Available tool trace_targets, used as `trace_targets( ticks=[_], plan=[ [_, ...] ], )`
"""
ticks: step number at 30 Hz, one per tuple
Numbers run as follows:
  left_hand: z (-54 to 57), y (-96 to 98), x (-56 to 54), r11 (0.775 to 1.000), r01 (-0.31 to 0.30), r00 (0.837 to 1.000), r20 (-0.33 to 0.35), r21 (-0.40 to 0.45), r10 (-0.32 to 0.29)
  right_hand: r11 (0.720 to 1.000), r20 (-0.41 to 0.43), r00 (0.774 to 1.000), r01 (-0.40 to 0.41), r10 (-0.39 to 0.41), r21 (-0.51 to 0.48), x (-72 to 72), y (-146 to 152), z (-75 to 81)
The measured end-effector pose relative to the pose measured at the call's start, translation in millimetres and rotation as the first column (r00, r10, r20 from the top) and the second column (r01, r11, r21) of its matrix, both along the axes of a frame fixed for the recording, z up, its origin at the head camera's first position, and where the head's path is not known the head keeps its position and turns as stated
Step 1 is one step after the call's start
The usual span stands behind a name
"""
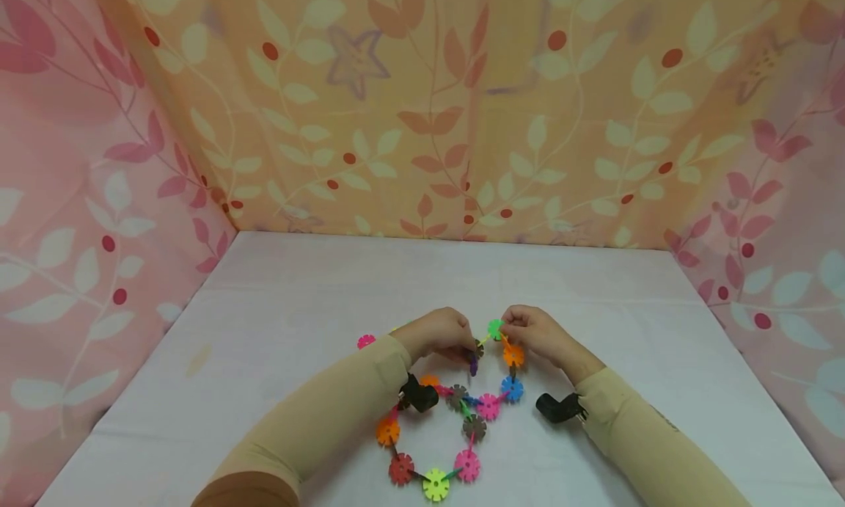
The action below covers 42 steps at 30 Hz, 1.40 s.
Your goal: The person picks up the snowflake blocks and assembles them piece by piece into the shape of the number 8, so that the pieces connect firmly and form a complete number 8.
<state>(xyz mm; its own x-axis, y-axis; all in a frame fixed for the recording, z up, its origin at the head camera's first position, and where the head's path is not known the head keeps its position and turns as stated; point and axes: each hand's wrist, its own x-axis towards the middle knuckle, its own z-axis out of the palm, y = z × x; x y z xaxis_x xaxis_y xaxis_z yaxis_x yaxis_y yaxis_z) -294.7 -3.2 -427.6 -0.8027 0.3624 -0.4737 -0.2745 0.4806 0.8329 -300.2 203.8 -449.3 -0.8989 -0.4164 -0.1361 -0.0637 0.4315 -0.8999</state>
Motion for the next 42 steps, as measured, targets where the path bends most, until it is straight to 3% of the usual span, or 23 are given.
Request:
trace_targets(
  ticks=[6, 8, 11, 14, 17, 20, 23, 26, 30, 32, 39, 42],
  plan=[
    [-1.9, 4.4, 0.5, 1.0, -0.004, 1.0, 0.018, 0.021, 0.003, 1.0, 0.005, 1.0, 0.005, -0.005, 0.004, 0.2, -1.4, 1.9],
    [-1.4, 5.0, 1.1, 1.0, -0.001, 1.0, 0.026, 0.03, 0.001, 1.0, 0.014, 1.0, 0.008, -0.008, 0.006, 5.3, -4.5, 10.2],
    [0.1, 5.8, 2.6, 0.996, -0.016, 0.999, 0.047, 0.085, 0.012, 1.0, 0.011, 1.0, 0.005, -0.005, 0.016, 11.7, -8.9, 20.5],
    [-0.5, 7.8, 2.9, 0.994, -0.024, 0.999, 0.048, 0.111, 0.019, 0.999, 0.001, 1.0, 0.009, -0.009, 0.034, 10.0, -8.6, 18.6],
    [-2.6, 9.4, 2.1, 0.997, -0.014, 1.0, 0.015, 0.082, 0.013, 0.999, -0.005, 1.0, 0.014, -0.014, 0.042, 2.8, -4.9, 6.9],
    [-3.4, 8.8, 0.8, 1.0, 0.012, 0.996, -0.089, -0.023, -0.014, 0.999, -0.002, 1.0, 0.0, 0.001, 0.04, 1.1, -4.3, 4.8],
    [-2.1, 5.7, -1.7, 0.989, 0.039, 0.973, -0.221, -0.141, -0.07, 0.999, 0.021, 1.0, -0.016, 0.015, 0.029, 1.2, -5.1, 5.4],
    [0.9, 1.6, -4.3, 0.961, 0.07, 0.922, -0.352, -0.268, -0.165, 0.999, 0.027, 0.999, -0.03, 0.029, 0.026, 1.7, -5.6, 5.9],
    [4.7, -3.0, -5.9, 0.938, 0.087, 0.868, -0.436, -0.335, -0.236, 0.999, 0.025, 0.999, -0.028, 0.028, 0.016, 2.0, -5.4, 4.6],
    [5.7, -4.6, -5.6, 0.936, 0.096, 0.858, -0.449, -0.338, -0.25, 0.999, 0.026, 0.999, -0.03, 0.03, 0.01, 2.0, -5.0, 3.9],
    [6.8, -7.5, -4.5, 0.938, 0.129, 0.843, -0.463, -0.32, -0.274, 0.999, 0.027, 0.998, -0.05, 0.05, 0.002, 2.5, -4.5, 5.4],
    [5.3, -8.0, -5.4, 0.931, 0.143, 0.824, -0.481, -0.336, -0.3, 0.998, 0.025, 0.998, -0.054, 0.054, 0.012, 3.3, -4.1, 5.8]
  ],
)
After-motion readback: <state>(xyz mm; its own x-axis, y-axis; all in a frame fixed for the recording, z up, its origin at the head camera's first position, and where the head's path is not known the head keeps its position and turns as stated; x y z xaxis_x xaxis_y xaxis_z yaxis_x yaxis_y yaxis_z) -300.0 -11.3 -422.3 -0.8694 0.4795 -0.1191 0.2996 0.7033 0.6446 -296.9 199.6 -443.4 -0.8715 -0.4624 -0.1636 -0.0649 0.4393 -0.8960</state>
